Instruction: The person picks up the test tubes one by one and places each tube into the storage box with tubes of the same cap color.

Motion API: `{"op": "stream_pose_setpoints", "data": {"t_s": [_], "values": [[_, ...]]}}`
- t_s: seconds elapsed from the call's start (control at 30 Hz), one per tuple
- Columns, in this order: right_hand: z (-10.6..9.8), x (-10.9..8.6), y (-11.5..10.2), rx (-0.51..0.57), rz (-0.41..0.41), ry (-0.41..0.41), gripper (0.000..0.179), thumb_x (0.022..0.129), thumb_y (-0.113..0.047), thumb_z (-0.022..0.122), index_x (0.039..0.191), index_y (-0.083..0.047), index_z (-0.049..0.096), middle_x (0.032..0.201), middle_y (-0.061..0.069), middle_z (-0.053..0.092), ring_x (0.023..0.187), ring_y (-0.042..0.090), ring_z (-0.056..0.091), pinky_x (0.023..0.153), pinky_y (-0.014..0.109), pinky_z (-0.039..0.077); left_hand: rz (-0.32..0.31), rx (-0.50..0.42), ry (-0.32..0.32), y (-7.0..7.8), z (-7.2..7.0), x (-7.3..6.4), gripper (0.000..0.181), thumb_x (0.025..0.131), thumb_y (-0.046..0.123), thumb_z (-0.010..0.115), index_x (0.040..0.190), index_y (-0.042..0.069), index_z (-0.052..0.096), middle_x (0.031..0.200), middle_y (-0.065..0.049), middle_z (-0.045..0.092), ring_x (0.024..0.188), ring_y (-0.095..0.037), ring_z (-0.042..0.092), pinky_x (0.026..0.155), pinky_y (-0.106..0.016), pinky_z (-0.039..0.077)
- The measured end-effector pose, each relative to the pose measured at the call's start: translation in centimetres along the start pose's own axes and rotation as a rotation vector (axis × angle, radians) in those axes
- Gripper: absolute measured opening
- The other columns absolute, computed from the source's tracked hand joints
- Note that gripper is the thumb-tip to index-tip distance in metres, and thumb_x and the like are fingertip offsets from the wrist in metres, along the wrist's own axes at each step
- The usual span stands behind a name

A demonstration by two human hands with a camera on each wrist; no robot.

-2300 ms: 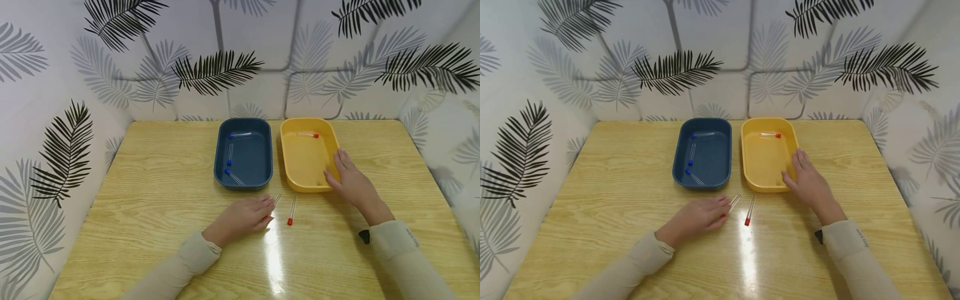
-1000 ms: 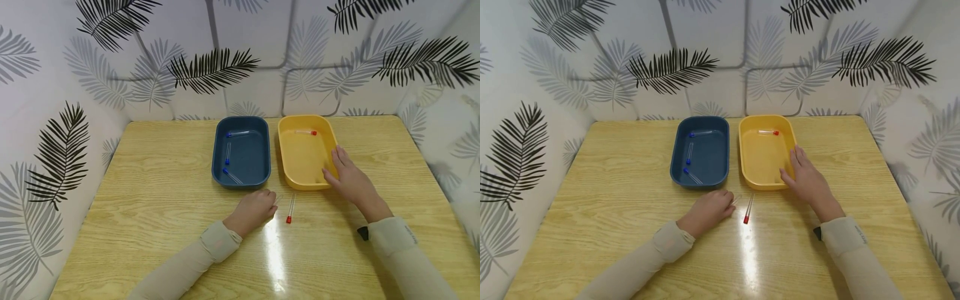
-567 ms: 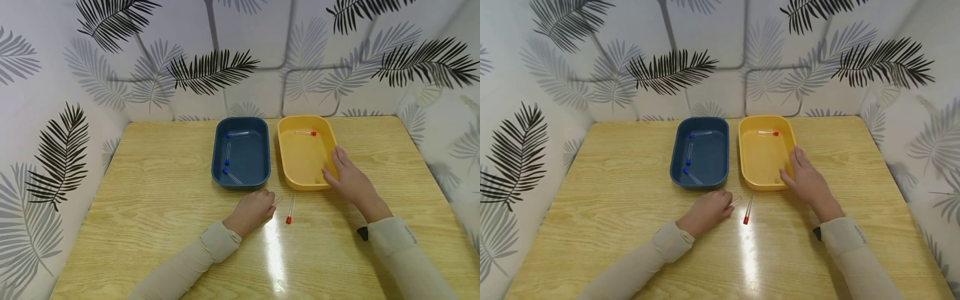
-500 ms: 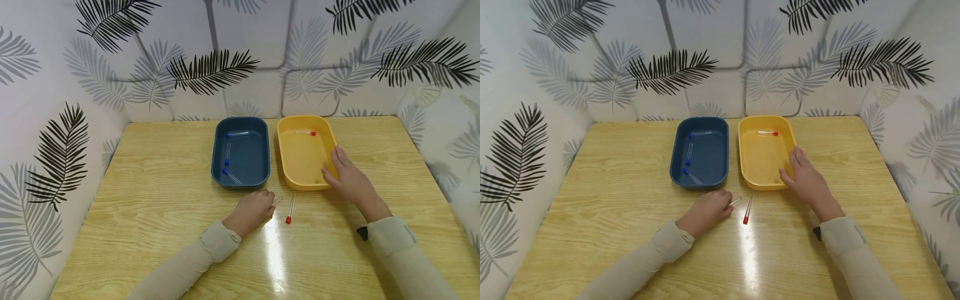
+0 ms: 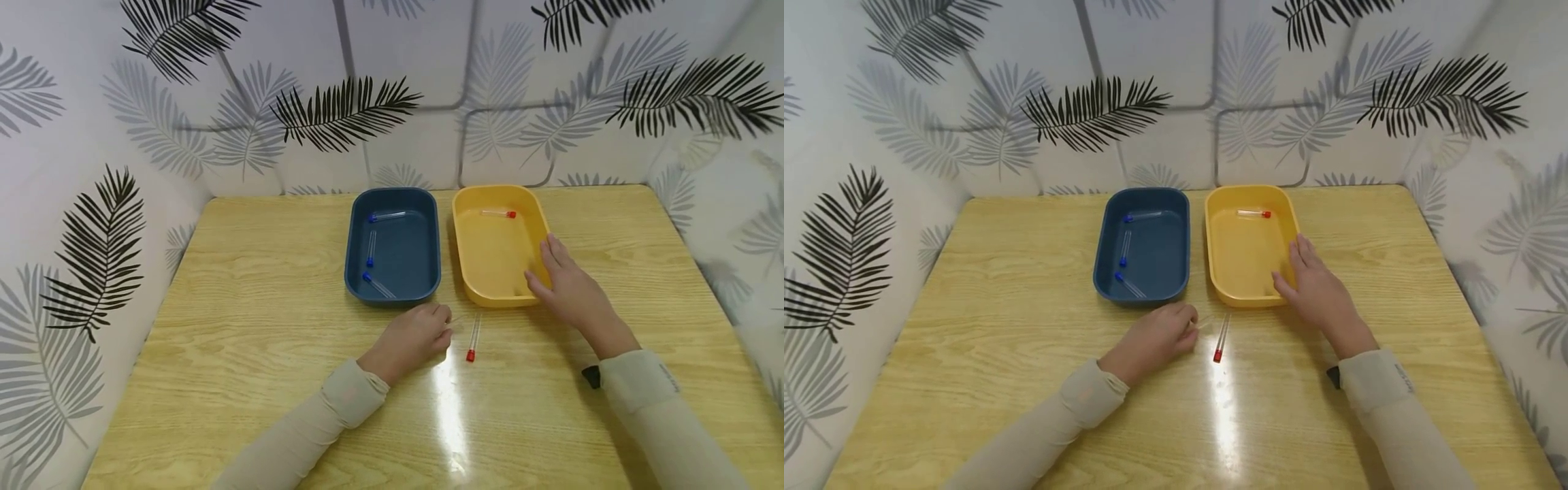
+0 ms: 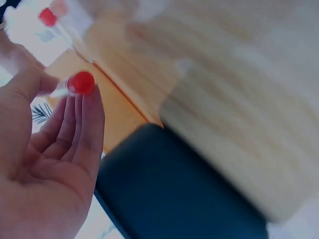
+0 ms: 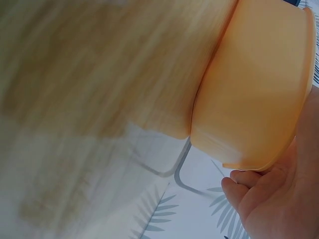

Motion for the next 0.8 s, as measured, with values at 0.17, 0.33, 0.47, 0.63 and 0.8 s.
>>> {"op": "stream_pose_setpoints", "data": {"t_s": [0.17, 0.33, 0.47, 0.63, 0.8], "values": [[-0.2, 0.0, -0.1, 0.015, -0.002, 0.003, 0.077, 0.096, -0.051, 0.036, 0.146, 0.003, 0.013, 0.154, 0.014, 0.001, 0.139, 0.033, 0.010, 0.106, 0.053, 0.020, 0.036, -0.088, 0.038, 0.3, -0.6, 0.3, 0.009, 0.090, 0.018, 0.056, 0.094, 0.010, 0.058, 0.082, 0.004, 0.054, 0.071, -0.006, 0.051, 0.064, -0.017, 0.044], [-0.1, 0.0, 0.1, 0.013, -0.007, 0.004, 0.078, 0.096, -0.052, 0.035, 0.146, 0.003, 0.013, 0.154, 0.014, 0.001, 0.139, 0.033, 0.010, 0.106, 0.053, 0.020, 0.033, -0.191, 0.047, 0.4, -1.6, 0.7, 0.006, 0.091, 0.018, 0.054, 0.093, 0.013, 0.054, 0.082, 0.005, 0.050, 0.071, -0.005, 0.045, 0.063, -0.014, 0.040], [0.1, 0.1, 0.2, 0.012, -0.011, 0.010, 0.078, 0.096, -0.052, 0.035, 0.146, 0.003, 0.013, 0.154, 0.014, 0.001, 0.139, 0.033, 0.009, 0.106, 0.053, 0.020, 0.006, -0.270, 0.028, 0.5, -3.0, 1.4, 0.004, 0.091, 0.018, 0.055, 0.093, 0.015, 0.052, 0.082, 0.005, 0.049, 0.070, -0.004, 0.044, 0.061, -0.013, 0.039], [0.1, 0.1, 0.2, 0.014, -0.013, 0.015, 0.078, 0.096, -0.051, 0.036, 0.146, 0.004, 0.013, 0.154, 0.015, 0.002, 0.139, 0.032, 0.009, 0.106, 0.053, 0.021, -0.004, -0.334, 0.008, 0.8, -5.3, 2.7, 0.005, 0.092, 0.020, 0.054, 0.094, 0.016, 0.053, 0.082, 0.005, 0.049, 0.072, -0.005, 0.045, 0.062, -0.013, 0.040], [-0.2, -0.1, 0.0, 0.019, -0.004, 0.008, 0.078, 0.096, -0.051, 0.037, 0.146, 0.003, 0.013, 0.154, 0.016, 0.002, 0.139, 0.033, 0.010, 0.106, 0.053, 0.021, 0.011, -0.367, 0.003, 0.8, -7.5, 4.8, 0.007, 0.093, 0.020, 0.054, 0.096, 0.014, 0.054, 0.083, 0.005, 0.051, 0.074, -0.005, 0.047, 0.065, -0.013, 0.041]]}}
Point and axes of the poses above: each hand's wrist, its own x-axis towards the middle knuckle, its own z-axis out of the palm, y = z × x, the point moved 5 cm from there along x, towards the middle knuckle
